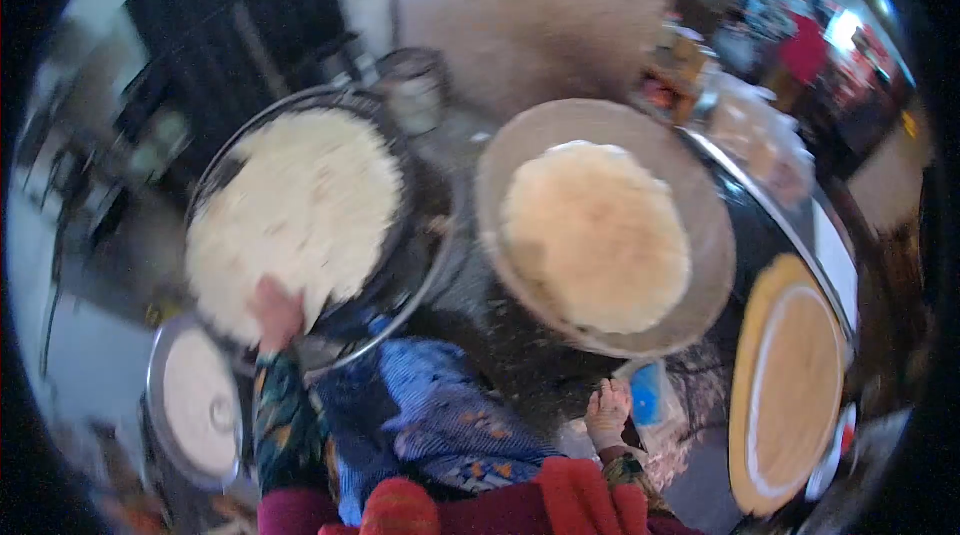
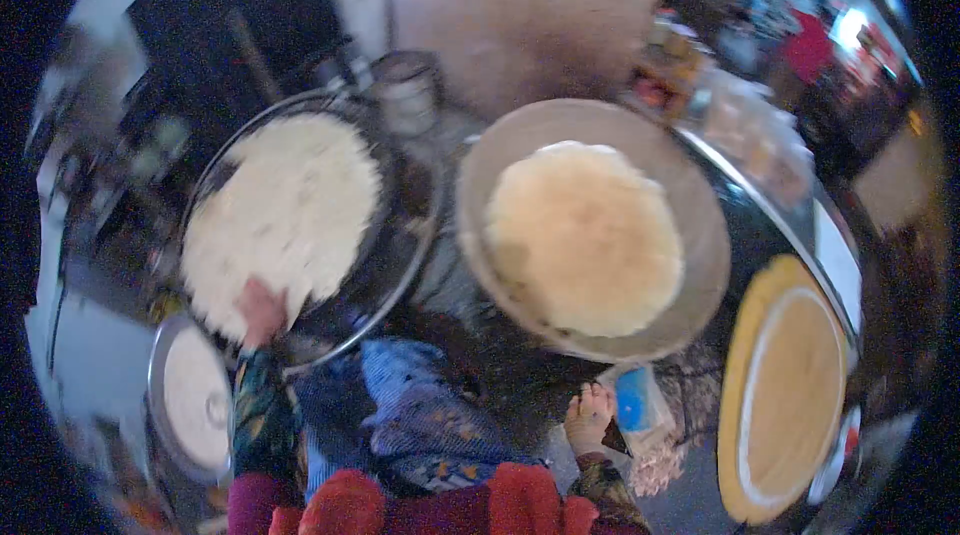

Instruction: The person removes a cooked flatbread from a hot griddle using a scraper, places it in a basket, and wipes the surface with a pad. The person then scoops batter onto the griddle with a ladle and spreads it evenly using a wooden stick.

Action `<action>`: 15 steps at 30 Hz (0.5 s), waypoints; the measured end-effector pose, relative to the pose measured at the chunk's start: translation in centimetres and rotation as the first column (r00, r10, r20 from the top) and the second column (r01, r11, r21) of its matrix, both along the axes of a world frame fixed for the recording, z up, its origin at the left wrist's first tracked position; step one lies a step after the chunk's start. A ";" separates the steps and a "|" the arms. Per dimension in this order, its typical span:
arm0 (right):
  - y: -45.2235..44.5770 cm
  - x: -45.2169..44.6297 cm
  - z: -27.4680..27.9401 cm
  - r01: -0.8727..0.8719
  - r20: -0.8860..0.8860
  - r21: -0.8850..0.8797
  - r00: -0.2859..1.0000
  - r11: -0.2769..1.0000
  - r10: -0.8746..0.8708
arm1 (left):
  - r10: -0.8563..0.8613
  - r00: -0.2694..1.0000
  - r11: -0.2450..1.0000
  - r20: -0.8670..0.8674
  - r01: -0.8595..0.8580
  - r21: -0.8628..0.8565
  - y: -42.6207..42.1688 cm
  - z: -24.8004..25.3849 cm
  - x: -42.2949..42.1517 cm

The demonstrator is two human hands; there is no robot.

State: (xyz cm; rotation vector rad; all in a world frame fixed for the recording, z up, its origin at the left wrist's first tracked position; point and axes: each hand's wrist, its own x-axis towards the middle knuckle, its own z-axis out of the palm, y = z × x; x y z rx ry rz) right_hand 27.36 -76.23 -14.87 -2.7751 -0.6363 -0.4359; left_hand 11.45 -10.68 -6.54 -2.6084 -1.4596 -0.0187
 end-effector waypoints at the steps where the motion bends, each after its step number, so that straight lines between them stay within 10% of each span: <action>1: 2.9 -0.2 1.5 -0.121 -0.127 0.049 0.984 0.991 0.126 | -0.033 0.999 0.994 -0.029 0.030 -0.104 -2.2 4.9 0.9; 5: 16.1 -0.8 8.4 -0.309 -0.377 0.453 0.784 0.837 0.493 | -0.134 0.991 0.991 -0.011 0.133 -0.013 1.0 5.8 -1.5; 8: 26.5 0.5 10.2 0.170 -0.593 0.793 0.439 0.585 0.675 | -0.179 0.984 0.980 -0.008 0.177 -0.088 2.8 5.6 -2.7; 11: 39.9 3.5 13.8 0.742 -0.635 0.503 -0.030 0.443 0.772 | -0.252 0.967 0.960 0.044 0.256 -0.116 2.1 5.8 -3.1; 15: 43.8 5.5 13.3 0.765 -0.721 0.345 -0.154 0.544 0.675 | -0.390 0.910 0.911 0.139 0.403 -0.087 -5.4 7.0 -3.3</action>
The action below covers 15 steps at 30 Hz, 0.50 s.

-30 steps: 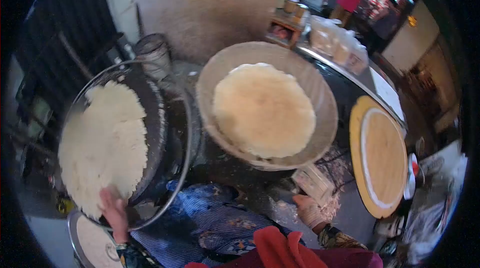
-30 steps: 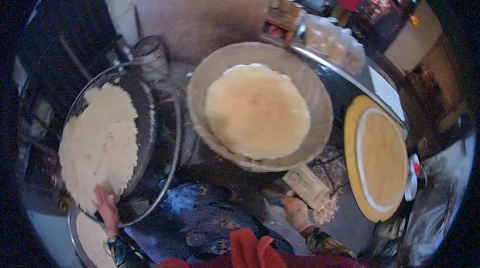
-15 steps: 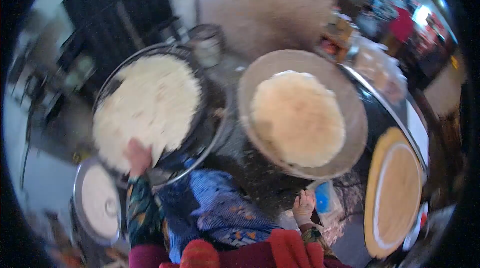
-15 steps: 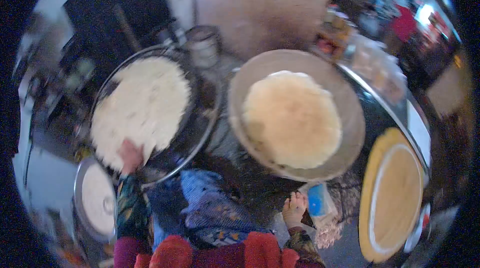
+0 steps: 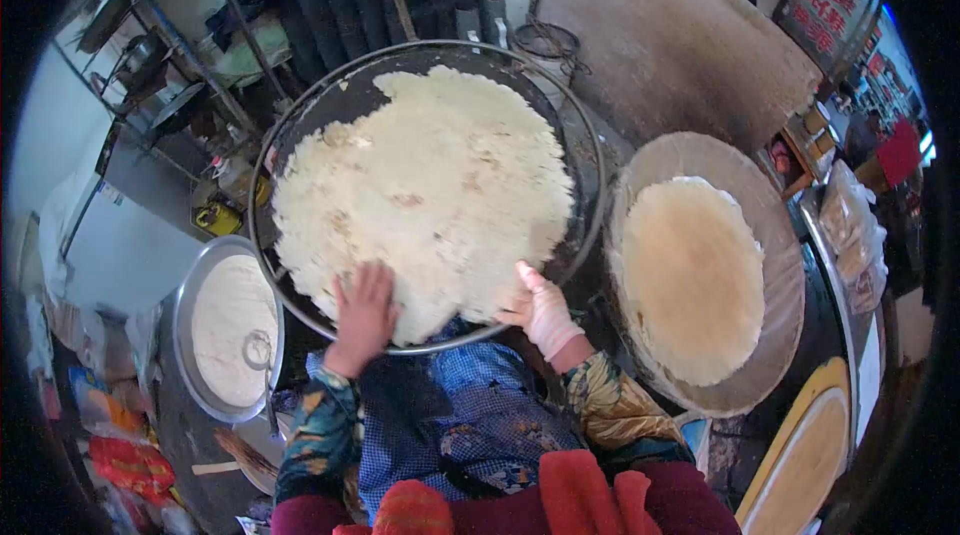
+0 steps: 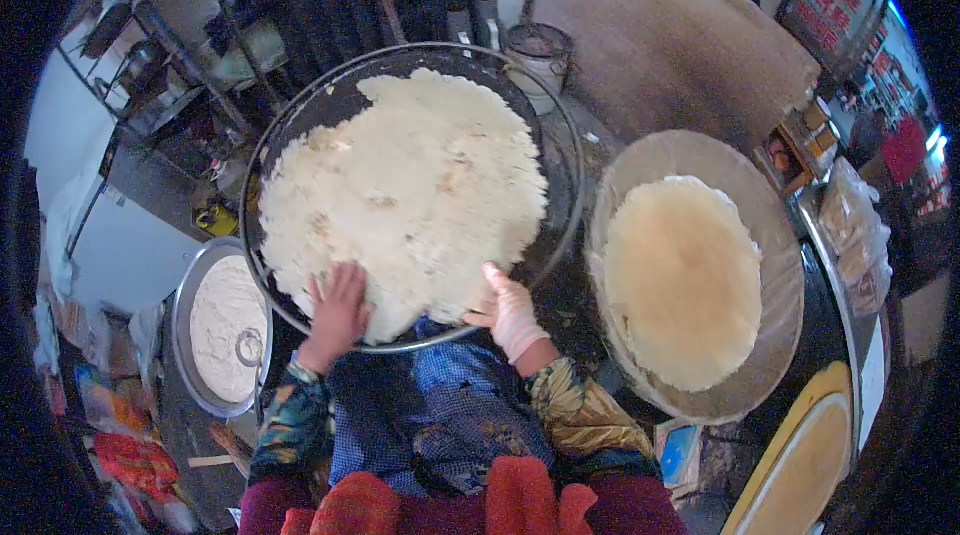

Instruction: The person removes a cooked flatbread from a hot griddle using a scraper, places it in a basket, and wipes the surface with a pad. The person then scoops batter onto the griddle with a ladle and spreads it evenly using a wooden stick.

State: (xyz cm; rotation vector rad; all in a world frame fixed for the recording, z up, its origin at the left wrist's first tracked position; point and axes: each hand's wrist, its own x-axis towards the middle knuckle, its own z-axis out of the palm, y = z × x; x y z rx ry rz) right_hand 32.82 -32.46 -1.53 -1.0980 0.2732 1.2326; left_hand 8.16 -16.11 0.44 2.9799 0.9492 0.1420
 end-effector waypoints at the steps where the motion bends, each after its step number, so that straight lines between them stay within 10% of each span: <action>1: 0.4 1.1 -2.8 0.072 0.058 0.095 0.995 0.993 -0.078 | -0.043 0.999 0.999 0.010 0.044 -0.028 -1.5 0.4 0.1; 4: -0.9 5.6 -3.8 -0.058 0.585 0.066 0.811 0.996 0.009 | -0.103 0.988 0.978 0.112 0.121 -0.169 -5.3 1.2 1.1; 7: -3.4 10.3 0.8 -0.055 0.468 -0.019 0.882 0.998 0.057 | -0.144 0.960 0.955 0.239 0.199 -0.222 -7.7 3.5 1.6; 8: -5.6 12.9 0.9 -0.154 0.931 -0.120 0.326 0.981 0.165 | -0.159 0.946 0.945 0.282 0.228 -0.233 -8.3 4.5 1.5; 10: -9.4 18.3 2.6 -0.176 0.953 -0.186 0.206 0.967 0.221 | -0.149 0.945 0.934 0.290 0.231 -0.271 -9.7 6.2 0.7; 11: -10.5 21.0 4.6 -0.138 0.651 -0.122 0.736 0.983 0.184 | -0.151 0.943 0.927 0.297 0.240 -0.289 -10.3 6.8 0.3; 15: -19.1 30.9 14.9 0.086 0.714 -0.517 0.592 0.851 0.374 | -0.101 0.951 0.939 0.293 0.188 -0.288 -12.3 5.2 -4.1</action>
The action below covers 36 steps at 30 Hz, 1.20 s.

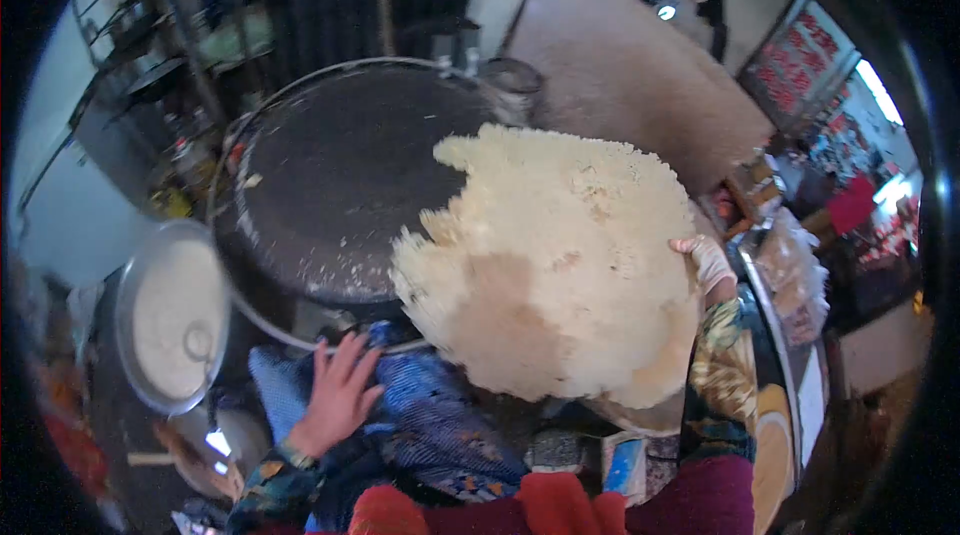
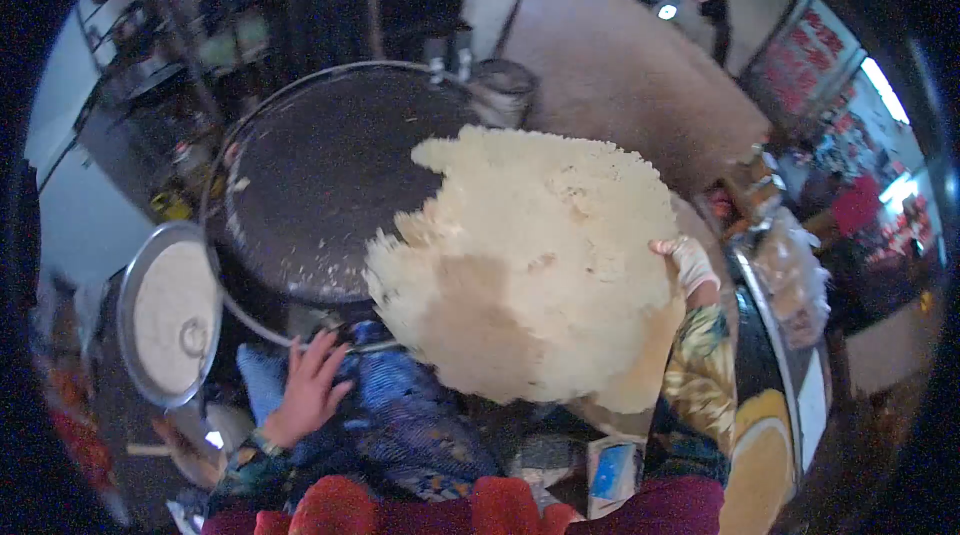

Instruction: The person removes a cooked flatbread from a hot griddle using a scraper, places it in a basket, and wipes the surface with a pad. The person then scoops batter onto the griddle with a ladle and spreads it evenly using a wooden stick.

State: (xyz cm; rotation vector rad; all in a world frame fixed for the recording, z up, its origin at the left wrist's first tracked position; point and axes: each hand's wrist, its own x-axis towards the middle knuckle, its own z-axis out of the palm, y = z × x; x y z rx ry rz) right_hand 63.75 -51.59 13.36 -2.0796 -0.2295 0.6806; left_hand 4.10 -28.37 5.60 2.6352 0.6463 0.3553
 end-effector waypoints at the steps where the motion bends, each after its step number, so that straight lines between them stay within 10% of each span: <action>1: -2.2 3.6 3.2 -0.029 0.258 -0.299 0.960 0.954 0.110 | 0.027 0.998 0.998 -0.053 -0.030 -0.052 -0.4 -0.9 -1.2; 2: -3.9 6.7 6.4 0.032 0.436 -0.576 0.857 0.817 0.274 | 0.044 0.995 0.995 -0.087 -0.052 -0.086 -0.8 -1.3 -2.4; 6: -4.4 8.9 21.0 0.365 0.607 -0.792 0.561 0.489 0.564 | 0.158 0.961 0.982 -0.226 -0.177 -0.065 -2.3 -5.6 -7.0; 8: -1.3 1.8 25.1 0.444 0.737 -0.671 0.317 0.593 0.597 | 0.208 0.936 0.976 -0.282 -0.218 -0.002 -2.8 -6.9 -8.2; 12: 2.5 0.8 20.0 0.404 0.610 -0.719 -0.023 0.566 0.792 | 0.250 0.925 0.968 -0.288 -0.227 0.111 -3.0 -9.9 -9.9; 13: 2.3 0.9 15.8 0.357 0.547 -0.705 -0.277 0.613 0.790 | 0.265 0.927 0.963 -0.265 -0.240 0.122 -3.2 -10.1 -9.9; 16: 1.4 -2.5 0.1 0.304 0.655 -0.658 -0.221 0.689 0.723 | 0.256 0.920 0.966 -0.295 -0.235 0.105 -3.0 -10.9 -10.1; 24: -3.1 -10.9 -30.1 -0.049 0.311 -0.802 0.817 0.595 0.486 | 0.234 0.887 0.968 -0.399 -0.174 0.181 -3.0 -9.7 -9.9; 36: -2.4 -12.9 -28.7 -0.167 0.197 -0.688 0.894 0.706 0.403 | 0.294 0.837 0.946 -0.462 -0.186 0.265 -2.8 -11.0 -9.7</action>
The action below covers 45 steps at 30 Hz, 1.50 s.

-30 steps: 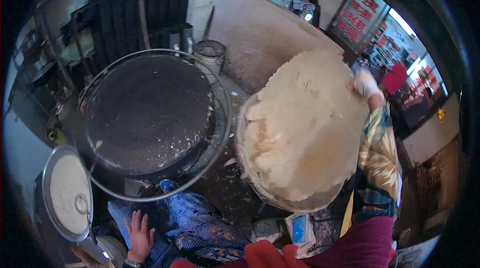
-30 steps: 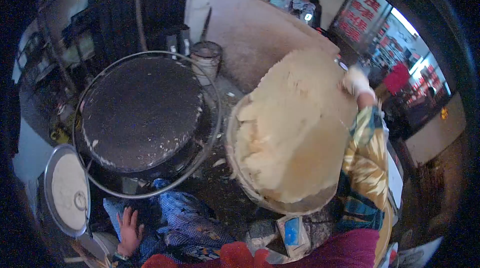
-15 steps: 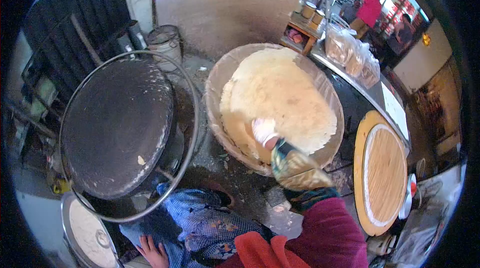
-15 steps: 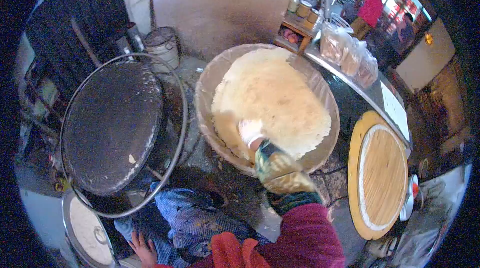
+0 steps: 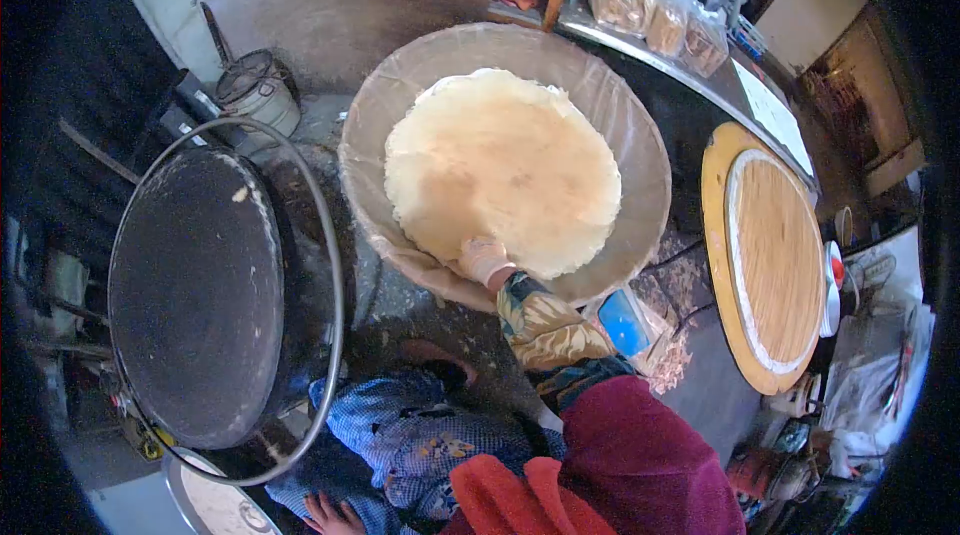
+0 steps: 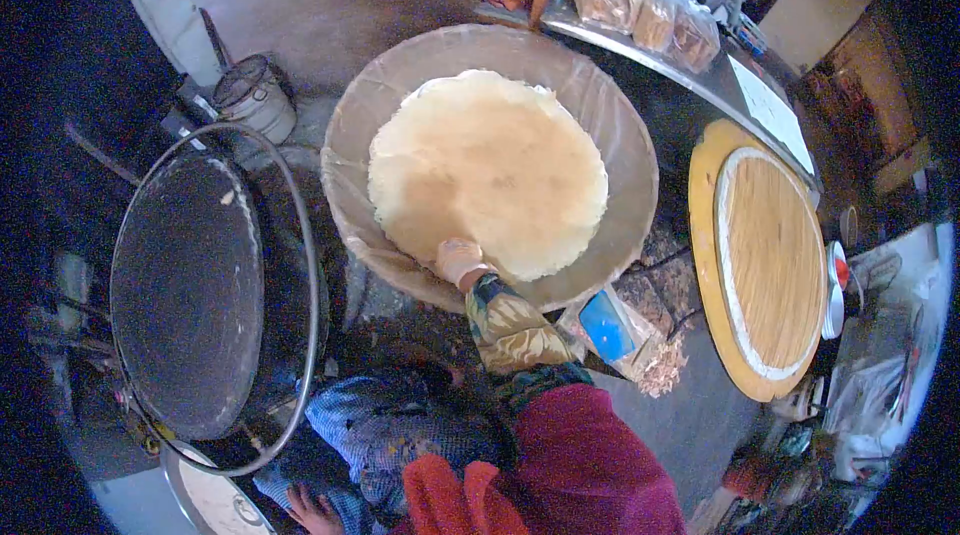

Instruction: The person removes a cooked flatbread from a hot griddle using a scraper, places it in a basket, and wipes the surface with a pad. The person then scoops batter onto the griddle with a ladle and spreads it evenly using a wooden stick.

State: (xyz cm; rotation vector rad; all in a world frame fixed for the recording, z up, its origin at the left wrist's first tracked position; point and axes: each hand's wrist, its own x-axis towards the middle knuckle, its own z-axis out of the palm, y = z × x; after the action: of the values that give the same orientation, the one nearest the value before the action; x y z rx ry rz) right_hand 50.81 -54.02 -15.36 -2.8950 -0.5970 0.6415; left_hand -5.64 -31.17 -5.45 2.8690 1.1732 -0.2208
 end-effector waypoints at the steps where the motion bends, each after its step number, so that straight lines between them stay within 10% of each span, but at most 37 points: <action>1: -0.2 -0.6 0.7 0.048 -0.077 0.079 0.996 0.996 -0.042 | -0.022 1.000 1.000 -0.007 0.022 0.010 0.4 -1.0 -0.7; 6: -6.1 -8.7 5.2 -0.146 0.408 0.715 0.882 0.684 -0.238 | 0.024 0.982 0.998 -0.187 -0.035 -0.059 0.5 -0.6 -0.9; 7: -8.2 -10.2 7.8 -0.067 0.351 0.769 0.875 0.636 -0.333 | -0.045 0.825 0.971 -0.563 0.168 0.168 2.3 -5.3 -4.3; 8: -11.7 -12.0 10.5 -0.171 0.467 0.712 0.839 0.680 -0.278 | 0.038 0.960 0.999 -0.279 -0.040 -0.002 0.5 -1.6 -1.4; 10: -17.6 -14.3 9.8 -0.138 0.572 0.682 0.713 0.718 -0.406 | 0.089 0.539 0.674 -0.838 0.587 0.449 1.4 -5.2 -3.9; 11: -21.4 -15.6 6.6 0.261 0.428 0.515 0.746 0.816 -0.509 | 0.038 0.647 0.764 -0.761 0.473 0.440 1.1 -5.4 -3.9; 14: -26.7 -18.3 2.7 0.625 0.298 0.245 0.679 0.741 -0.671 | -0.051 0.898 0.947 -0.437 0.182 0.264 0.4 -3.9 -2.9; 16: -27.6 -19.8 1.2 0.684 0.222 0.000 0.711 0.729 -0.667 | -0.031 0.985 0.997 -0.171 0.044 0.071 0.2 -1.6 -2.0; 17: -27.5 -20.0 0.7 0.689 0.219 0.026 0.703 0.725 -0.676 | -0.232 0.972 0.924 -0.031 0.231 0.306 -0.3 0.8 -1.0; 19: -27.3 -20.3 1.0 0.558 0.201 0.010 0.812 0.830 -0.548 | 0.045 0.990 0.986 0.137 -0.022 -0.164 -0.2 -0.4 -1.7; 21: -27.4 -22.8 0.1 0.321 0.236 -0.108 0.928 0.941 -0.290 | -0.009 0.978 0.998 0.207 0.023 -0.063 -0.2 -0.1 -1.8; 27: -27.4 -25.6 1.2 0.325 0.087 0.162 0.936 0.932 -0.342 | 0.064 0.941 0.995 0.332 -0.033 -0.096 0.3 2.7 -3.4; 30: -21.5 -26.2 8.1 0.695 -0.475 0.554 0.716 0.459 -0.511 | 0.158 0.859 0.987 0.486 -0.136 -0.081 2.1 3.4 -5.5; 33: -9.6 -24.4 15.3 0.741 -0.729 0.648 0.670 0.177 -0.139 | 0.228 0.740 0.970 0.633 -0.231 -0.080 7.0 4.6 -6.9; 45: 25.3 -8.2 16.2 0.158 -0.410 0.812 0.840 0.562 0.355 | 0.020 0.922 0.971 0.387 -0.110 0.213 25.5 6.9 -9.7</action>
State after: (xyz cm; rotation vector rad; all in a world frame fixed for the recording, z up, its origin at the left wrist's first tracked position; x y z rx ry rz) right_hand 42.62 -28.74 0.84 -1.6799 -0.7232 0.8428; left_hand -15.36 -5.63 1.47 2.8599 1.2780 0.4909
